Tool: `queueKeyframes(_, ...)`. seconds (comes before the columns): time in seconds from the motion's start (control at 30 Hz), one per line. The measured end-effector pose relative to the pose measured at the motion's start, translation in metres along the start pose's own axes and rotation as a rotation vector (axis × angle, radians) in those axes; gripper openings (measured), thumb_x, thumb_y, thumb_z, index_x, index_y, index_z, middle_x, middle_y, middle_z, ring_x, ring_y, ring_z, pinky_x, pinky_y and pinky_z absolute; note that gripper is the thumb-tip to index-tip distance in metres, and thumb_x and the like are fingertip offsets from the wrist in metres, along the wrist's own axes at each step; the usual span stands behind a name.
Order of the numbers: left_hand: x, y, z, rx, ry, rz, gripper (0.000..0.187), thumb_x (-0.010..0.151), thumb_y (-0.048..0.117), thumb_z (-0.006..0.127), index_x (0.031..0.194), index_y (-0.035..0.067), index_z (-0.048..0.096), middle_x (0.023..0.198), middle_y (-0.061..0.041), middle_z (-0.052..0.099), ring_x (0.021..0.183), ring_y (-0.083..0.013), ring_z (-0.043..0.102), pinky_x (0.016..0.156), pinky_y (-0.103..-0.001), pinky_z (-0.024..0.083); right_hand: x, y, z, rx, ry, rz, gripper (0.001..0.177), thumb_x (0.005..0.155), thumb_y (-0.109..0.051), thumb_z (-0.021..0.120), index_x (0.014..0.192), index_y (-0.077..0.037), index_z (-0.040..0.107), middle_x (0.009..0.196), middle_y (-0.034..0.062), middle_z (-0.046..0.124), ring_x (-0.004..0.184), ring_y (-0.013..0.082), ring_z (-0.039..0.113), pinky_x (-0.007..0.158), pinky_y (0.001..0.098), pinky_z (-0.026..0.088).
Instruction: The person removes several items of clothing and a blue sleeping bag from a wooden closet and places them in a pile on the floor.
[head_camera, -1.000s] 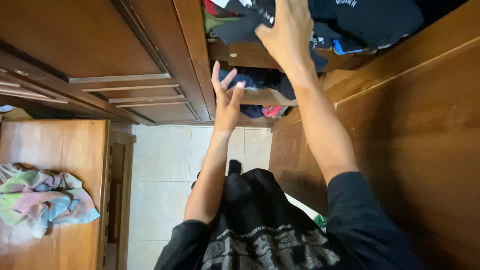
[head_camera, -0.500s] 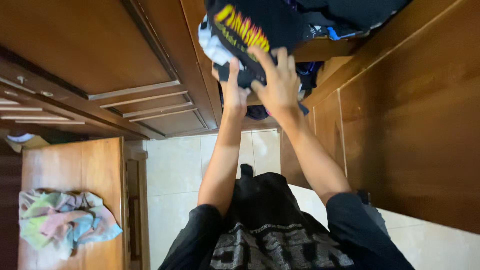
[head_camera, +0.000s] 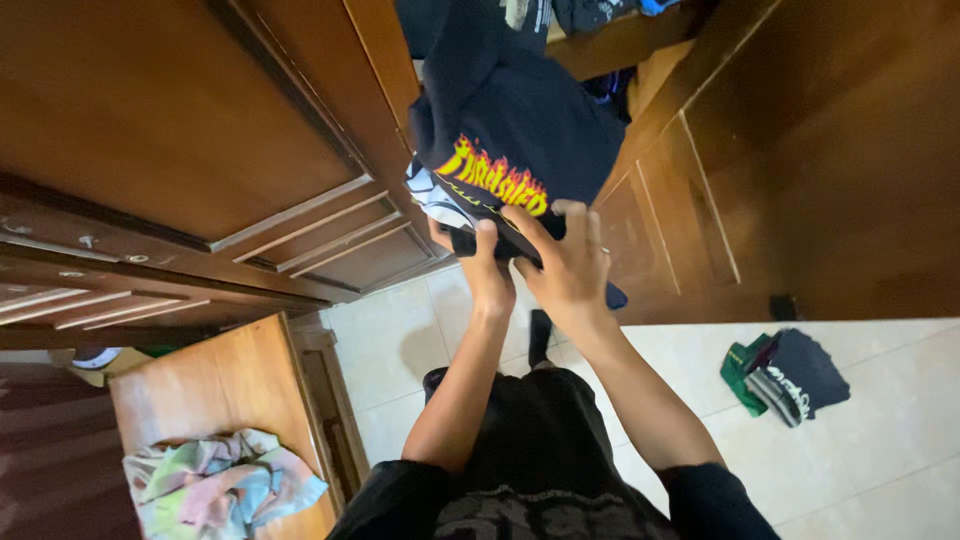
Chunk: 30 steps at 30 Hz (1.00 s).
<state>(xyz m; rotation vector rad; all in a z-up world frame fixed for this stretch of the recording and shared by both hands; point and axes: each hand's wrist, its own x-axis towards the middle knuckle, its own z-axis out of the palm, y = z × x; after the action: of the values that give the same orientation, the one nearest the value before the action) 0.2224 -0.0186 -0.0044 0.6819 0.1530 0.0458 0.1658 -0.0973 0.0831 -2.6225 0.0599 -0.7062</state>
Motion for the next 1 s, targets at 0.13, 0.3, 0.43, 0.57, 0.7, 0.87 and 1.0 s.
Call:
queueKeyframes(0.13,-0.024,-0.015,-0.012,0.035,-0.056,-0.075,0.097,0.088,0.021,0.074,0.16,0.024,0.009,0.148,-0.011,0.039,0.133,-0.0267,0.047,0.108,-0.043,0.045,-0.029,-0.001,-0.022,-0.038,0.029,0.074,0.068,0.073,-0.012,0.086,0.133,-0.036,0.066,0.121,0.0096,0.054,0.108,0.0333,0.058,0.07,0.0442,0.055)
queueKeyframes(0.3,-0.078,-0.045,-0.018,0.105,-0.071,-0.189,0.098,0.089,0.024,0.073,0.159,0.02,0.005,0.151,-0.009,0.038,0.136,-0.0239,0.046,0.11,-0.041,0.045,-0.081,0.004,-0.055,-0.1,0.033,0.239,0.068,0.071,-0.012,0.085,0.132,-0.035,0.066,0.118,0.011,0.054,0.105,0.0332,0.058,0.068,0.0436,0.054)
queueKeyframes(0.43,-0.133,-0.077,-0.017,0.254,-0.038,-0.383,0.098,0.088,0.023,0.074,0.156,0.019,0.004,0.143,-0.015,0.045,0.13,-0.0271,0.05,0.105,-0.043,0.048,-0.134,0.03,-0.087,-0.073,-0.022,0.424,0.067,0.07,-0.015,0.084,0.132,-0.034,0.065,0.112,0.0118,0.053,0.102,0.0344,0.057,0.067,0.0459,0.053)
queueKeyframes(0.57,-0.203,-0.116,-0.016,0.415,-0.093,-0.555,0.098,0.087,0.027,0.074,0.155,0.022,0.004,0.143,-0.013,0.045,0.126,-0.0254,0.05,0.098,-0.042,0.051,-0.204,0.064,-0.114,-0.091,-0.022,0.592,0.071,0.072,-0.015,0.081,0.136,-0.036,0.062,0.112,0.0118,0.052,0.103,0.0337,0.057,0.073,0.0475,0.053)
queueKeyframes(0.7,-0.287,-0.149,-0.006,0.561,-0.153,-0.682,0.097,0.086,0.033,0.073,0.157,0.022,0.009,0.146,-0.011,0.044,0.127,-0.0247,0.05,0.093,-0.043,0.052,-0.273,0.086,-0.154,-0.18,-0.011,0.776,0.071,0.072,-0.015,0.081,0.137,-0.036,0.059,0.116,0.0133,0.052,0.106,0.0356,0.055,0.068,0.0471,0.054)
queueKeyframes(0.87,-0.386,-0.198,0.008,0.553,-0.427,-0.719,0.096,0.093,0.031,0.074,0.161,0.017,0.008,0.154,-0.013,0.039,0.137,-0.025,0.045,0.107,-0.039,0.046,-0.35,0.12,-0.225,-0.207,0.068,0.932,0.072,0.071,-0.014,0.08,0.137,-0.035,0.058,0.116,0.014,0.05,0.109,0.0362,0.055,0.072,0.0477,0.055)
queueKeyframes(1.0,-0.435,-0.238,0.033,0.538,-0.644,-0.719,0.092,0.097,0.029,0.076,0.163,0.012,0.016,0.158,-0.017,0.039,0.141,-0.027,0.044,0.113,-0.039,0.042,-0.389,0.154,-0.267,-0.223,0.156,1.039,0.072,0.074,-0.015,0.079,0.14,-0.032,0.057,0.115,0.012,0.051,0.107,0.0339,0.055,0.077,0.0468,0.055)
